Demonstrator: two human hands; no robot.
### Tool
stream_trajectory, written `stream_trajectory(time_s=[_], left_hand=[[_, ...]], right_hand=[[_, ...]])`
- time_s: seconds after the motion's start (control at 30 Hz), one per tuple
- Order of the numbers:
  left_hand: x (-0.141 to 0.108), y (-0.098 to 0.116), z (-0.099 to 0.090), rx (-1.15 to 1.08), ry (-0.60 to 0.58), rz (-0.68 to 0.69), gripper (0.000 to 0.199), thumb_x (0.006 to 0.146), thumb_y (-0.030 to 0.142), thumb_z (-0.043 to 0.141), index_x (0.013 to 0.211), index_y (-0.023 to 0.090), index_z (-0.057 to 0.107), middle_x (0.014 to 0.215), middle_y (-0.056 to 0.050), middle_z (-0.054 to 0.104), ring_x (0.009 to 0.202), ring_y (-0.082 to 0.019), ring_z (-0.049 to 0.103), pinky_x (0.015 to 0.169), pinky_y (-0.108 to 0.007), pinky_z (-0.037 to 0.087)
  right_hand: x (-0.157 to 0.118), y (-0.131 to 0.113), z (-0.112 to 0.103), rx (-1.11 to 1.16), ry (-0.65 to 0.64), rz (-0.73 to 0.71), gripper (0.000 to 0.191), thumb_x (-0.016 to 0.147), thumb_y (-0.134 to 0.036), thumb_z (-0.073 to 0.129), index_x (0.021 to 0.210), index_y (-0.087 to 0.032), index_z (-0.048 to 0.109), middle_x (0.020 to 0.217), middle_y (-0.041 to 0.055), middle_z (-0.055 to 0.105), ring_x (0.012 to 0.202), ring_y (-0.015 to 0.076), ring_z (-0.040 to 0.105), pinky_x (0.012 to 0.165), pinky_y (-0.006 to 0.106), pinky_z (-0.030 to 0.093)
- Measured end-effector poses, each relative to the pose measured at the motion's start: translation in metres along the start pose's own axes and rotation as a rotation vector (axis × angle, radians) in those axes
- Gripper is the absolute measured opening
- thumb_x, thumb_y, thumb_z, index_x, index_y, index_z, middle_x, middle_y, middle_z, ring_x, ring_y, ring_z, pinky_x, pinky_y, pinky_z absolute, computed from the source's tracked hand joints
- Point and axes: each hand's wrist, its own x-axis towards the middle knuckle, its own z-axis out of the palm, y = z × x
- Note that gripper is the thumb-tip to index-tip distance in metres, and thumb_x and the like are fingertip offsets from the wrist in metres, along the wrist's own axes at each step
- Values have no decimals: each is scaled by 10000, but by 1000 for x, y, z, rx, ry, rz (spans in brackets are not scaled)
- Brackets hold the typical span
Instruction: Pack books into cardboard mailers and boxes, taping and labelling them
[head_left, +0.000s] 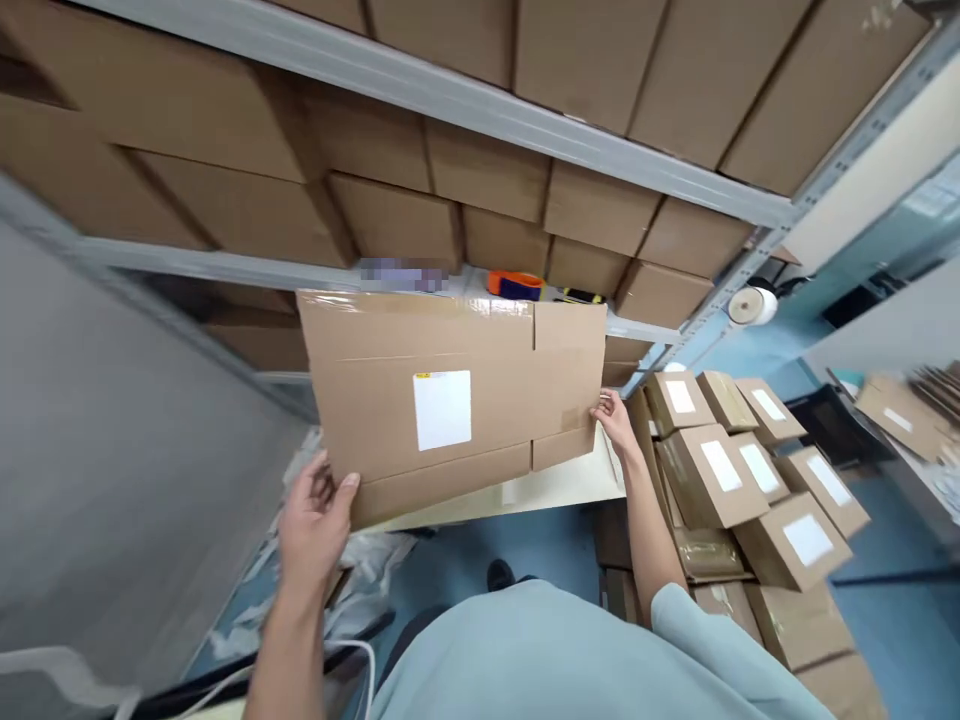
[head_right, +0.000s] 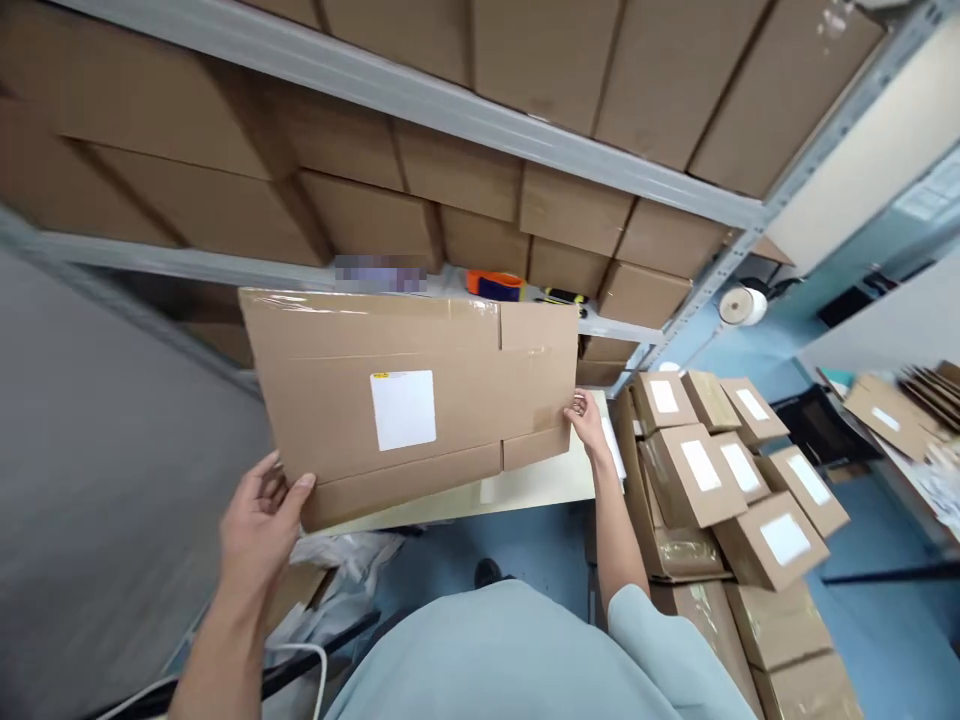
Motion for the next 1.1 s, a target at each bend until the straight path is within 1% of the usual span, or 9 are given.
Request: stream_trajectory(time_s=[0.07,0.17,0.27,0.37,0.5,0.67,0.87,1.0,1.1], left_hand=[[21,-6,41,-5,-39,-3,623,702,413,907,1246,243,655,1337,-122,760,1369,-328,707,1322,-535,484],[43,-15,89,-17,-51,-80,577,693,197,815,1225,218,594,1347,-119,741,1348,-281,704,1332,-533,455],[59,-28,118,3,-59,-107,593,685,99,747,1225,220,533,1254,-73,752,1220,-231,722,1290,-550,491],[70,-40,132,35,-95,-114,553,692,114,773,1178,225,531,1085,-16,754,1064,-200,710,1254,-565,517],[75,-49,129,22,-146,-185,435,666,137,764,1061,216,599,977,5,739,950,-185,687,1246,-528,522],[67,-61,107,-17,-212,-235,323,656,220,739,964,235,643,1010,-31,764,1024,-242,726,1162,-438,586],[50,-72,94,-81,-386,-251,407,783,387,733,1159,235,704,1259,-107,797,1301,-303,722,1235,-440,528],[50,-65,88,-70,-409,-293,460,790,435,693,1199,225,722,1346,-129,789,1367,-324,697,1256,-441,503],[59,-43,84,2,-419,-238,450,857,497,606,1166,207,756,1300,-125,803,1303,-322,716,1206,-448,532]], right_hand=[[-13,20,-26,4,37,50,430,681,-358,788,1074,-222,677,1016,72,826,962,222,772,914,343,622],[-37,44,-40,-19,89,115,388,680,-352,751,1034,-240,638,964,49,818,926,213,774,890,325,622],[-54,57,-37,-59,142,145,354,702,-344,715,1031,-247,628,953,45,812,946,221,782,908,337,632],[-61,60,-30,-95,187,155,348,721,-331,689,1054,-244,641,1000,54,815,995,226,779,970,359,635],[-62,59,-21,-150,254,157,501,733,-305,650,1220,-191,670,1198,118,803,1164,248,752,1117,420,595],[-61,56,3,-180,253,189,584,764,-315,654,1327,-159,664,1303,162,793,1219,275,738,1150,464,577],[-77,43,54,-183,123,128,502,810,-447,725,1241,-190,734,1286,140,817,1142,270,744,1106,445,607],[-96,25,69,-226,199,132,489,865,-539,716,1191,-177,760,1211,143,830,1069,266,748,1005,427,642],[-112,1,65,-249,276,193,531,931,-643,684,1162,-173,769,1209,155,827,1083,275,765,930,407,662]])
